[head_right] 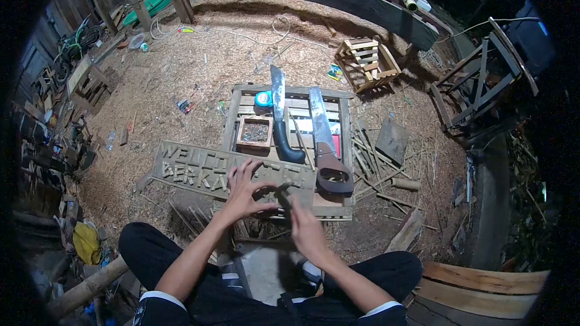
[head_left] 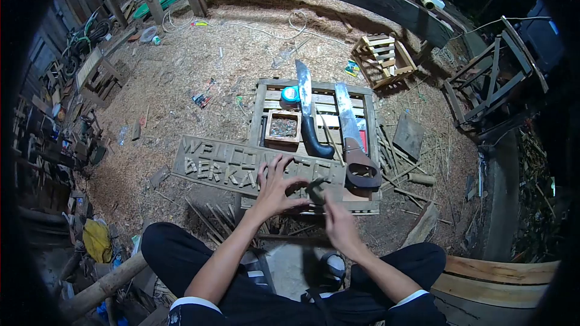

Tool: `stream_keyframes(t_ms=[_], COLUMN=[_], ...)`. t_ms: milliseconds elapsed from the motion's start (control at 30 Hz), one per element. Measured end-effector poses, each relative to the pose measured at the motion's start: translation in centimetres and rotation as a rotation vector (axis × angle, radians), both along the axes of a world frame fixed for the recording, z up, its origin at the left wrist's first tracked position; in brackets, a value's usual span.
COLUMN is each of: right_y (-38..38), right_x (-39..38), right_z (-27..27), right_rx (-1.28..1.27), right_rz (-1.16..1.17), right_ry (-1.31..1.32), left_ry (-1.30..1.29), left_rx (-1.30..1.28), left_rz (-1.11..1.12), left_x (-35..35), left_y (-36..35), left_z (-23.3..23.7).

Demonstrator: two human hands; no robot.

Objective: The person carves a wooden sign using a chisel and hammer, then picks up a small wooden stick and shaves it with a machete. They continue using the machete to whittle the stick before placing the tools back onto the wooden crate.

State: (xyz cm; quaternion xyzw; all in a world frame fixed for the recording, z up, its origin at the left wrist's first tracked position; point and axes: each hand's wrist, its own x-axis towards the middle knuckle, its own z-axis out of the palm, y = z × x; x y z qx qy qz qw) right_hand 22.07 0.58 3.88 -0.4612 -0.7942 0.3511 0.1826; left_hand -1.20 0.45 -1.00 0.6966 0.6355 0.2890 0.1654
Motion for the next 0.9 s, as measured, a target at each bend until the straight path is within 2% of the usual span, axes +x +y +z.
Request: stream_keyframes(t_ms=[133, 167, 200, 267, 333, 400, 433, 467, 533, 567, 600, 667, 700, 733, 800, 900], right_y=[-0.1, 0.2, 0.2, -0.2, -0.4, -0.5, -0.6, -1.0, -1.3, -1.6, -1.4, -1.2, -1.0, -1.3, -1.1, -1.1], right_x=[-0.4, -0.5, -0.5, -0.3, -1.1, -1.3, -1.3, -1.1, -0.6, -0.7, -0.8, -1.5, -1.8, -1.8, -1.6, -1.4], right_z=[0.7, -0.6, -0.3, 0.2, 0.2, 1.1, -0.5, -0.7, -0.9, -2.4, -1.5, 0.9, -0.1, -0.6, -0.6, 0.2], right_rx=[0.067, 0.277, 0.280, 0.001, 0.043, 0.062, 0.205, 0.205, -0.068, 0.101, 0.104, -0.003, 0.001, -0.003, -0.073, 0.010], right_rz=[-0.095, -0.144, -0.138, -0.061, -0.098, -0.259, -0.350, -0.357, -0.197, -0.175, -0.174, -0.318, -0.424, -0.422, -0.174, -0.254], right_ry=[0.109, 0.158, 0.153, -0.005, 0.060, 0.124, 0.177, 0.176, 0.070, 0.136, 0.136, 0.161, 0.213, 0.214, 0.096, 0.143], left_ry=[-0.006, -0.009, -0.002, 0.011, 0.001, 0.004, 0.005, 0.006, 0.002, 0.003, 0.005, 0.005, 0.002, 0.003, -0.028, -0.012], left_rx=[-0.026, -0.030, -0.016, 0.017, 0.025, 0.005, -0.002, 0.006, 0.024, 0.024, 0.022, 0.011, 0.000, -0.003, 0.005, 0.024], left_rz=[-0.016, -0.012, -0.001, 0.007, -0.008, -0.006, -0.014, -0.015, -0.014, -0.009, -0.004, 0.004, 0.012, 0.014, 0.017, 0.006], left_x=[-0.1, -0.2, -0.3, 0.0, 0.1, 0.0, 0.0, 0.0, 0.1, 0.2, 0.1, 0.2, 0.1, -0.1, 0.0, -0.1], left_y=[0.0, -0.3, -0.3, 0.0, 0.1, 0.0, -0.2, -0.2, 0.0, 0.0, -0.1, 0.0, -0.1, -0.3, 0.0, 0.2], left_z=[0.1, 0.0, -0.1, -0.5, -0.1, -0.1, -0.2, -0.2, -0.1, -0.1, -0.2, -0.2, -0.3, -0.5, -0.7, -0.7])
